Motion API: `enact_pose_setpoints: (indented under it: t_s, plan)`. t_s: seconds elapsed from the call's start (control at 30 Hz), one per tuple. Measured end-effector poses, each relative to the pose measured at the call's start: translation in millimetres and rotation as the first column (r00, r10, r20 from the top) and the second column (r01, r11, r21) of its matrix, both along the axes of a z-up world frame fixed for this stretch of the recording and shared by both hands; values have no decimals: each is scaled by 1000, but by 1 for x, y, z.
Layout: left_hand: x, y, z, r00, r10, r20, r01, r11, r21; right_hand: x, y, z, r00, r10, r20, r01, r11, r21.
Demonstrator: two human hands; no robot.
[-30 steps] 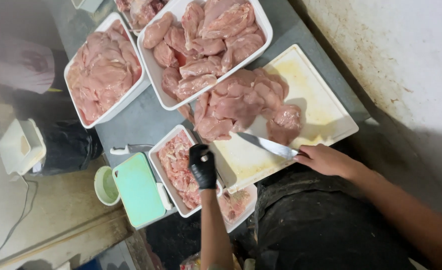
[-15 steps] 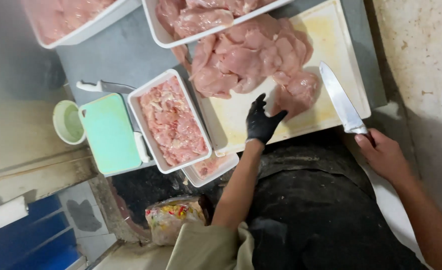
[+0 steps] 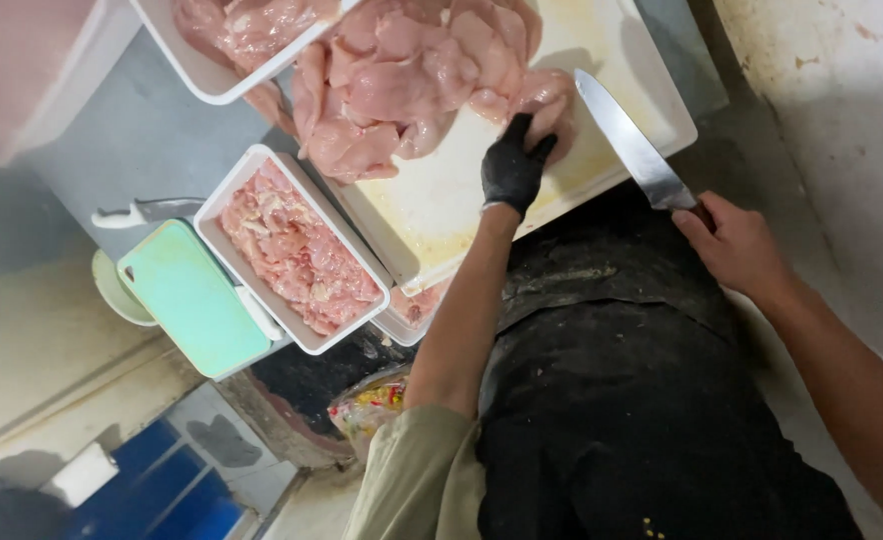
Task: Slicing raw chicken breasts into smaller pieces on a cutting board using a knife.
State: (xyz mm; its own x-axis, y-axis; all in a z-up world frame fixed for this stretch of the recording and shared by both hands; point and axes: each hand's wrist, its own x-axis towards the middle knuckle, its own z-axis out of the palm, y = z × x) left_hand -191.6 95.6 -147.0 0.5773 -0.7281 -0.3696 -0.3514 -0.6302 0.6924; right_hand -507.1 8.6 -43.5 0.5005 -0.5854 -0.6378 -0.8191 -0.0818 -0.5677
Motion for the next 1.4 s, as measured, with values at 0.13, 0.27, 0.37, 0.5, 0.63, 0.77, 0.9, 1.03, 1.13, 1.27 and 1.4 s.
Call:
enact_pose_setpoints:
  t_s: [0.13, 0.27, 0.37, 0.5, 0.63, 0.77, 0.9, 1.03, 1.13, 1.27, 1.4]
  plan:
    - [13, -5, 21, 998, 37, -58, -38, 999, -18, 7, 5, -2, 997, -30, -67, 35, 997, 75]
    - [21, -3, 48, 997, 39, -71, -48, 991, -123, 14, 5, -4, 999, 52, -1, -52, 987, 152]
    - [21, 7, 46, 995, -68, 71, 82, 974, -211, 25, 9, -10, 994, 109, 31, -114, 966, 232]
    - [19, 13, 39, 939, -224, 262, 286, 930, -231, 55, 5, -13, 982, 173, 74, -185, 960, 209]
    - [19, 19, 42, 914, -284, 290, 357, 903, -240, 103, 1, -7, 976, 165, 139, -190, 962, 195]
    - [21, 13, 65, 960, -206, 187, 249, 936, -247, 105, 1, 13, 967, 236, 98, -251, 947, 200]
    - [24, 15, 73, 996, -75, 50, 86, 956, -282, 57, 6, 7, 935, 352, -31, -326, 894, 307]
    - [17, 20, 80, 997, 21, -74, -41, 962, -268, 36, 5, 3, 897, 432, -93, -387, 869, 309]
    - [14, 26, 76, 982, 53, -180, -106, 948, -301, 70, 7, 10, 916, 393, -74, -349, 876, 332]
    - [20, 37, 105, 946, 90, -312, -199, 919, -340, 131, 21, 16, 839, 544, -14, -527, 818, 232]
    - [56, 85, 115, 903, 428, 22, -427, 903, -52, 140, 38, 27, 914, 374, 157, -400, 896, 191]
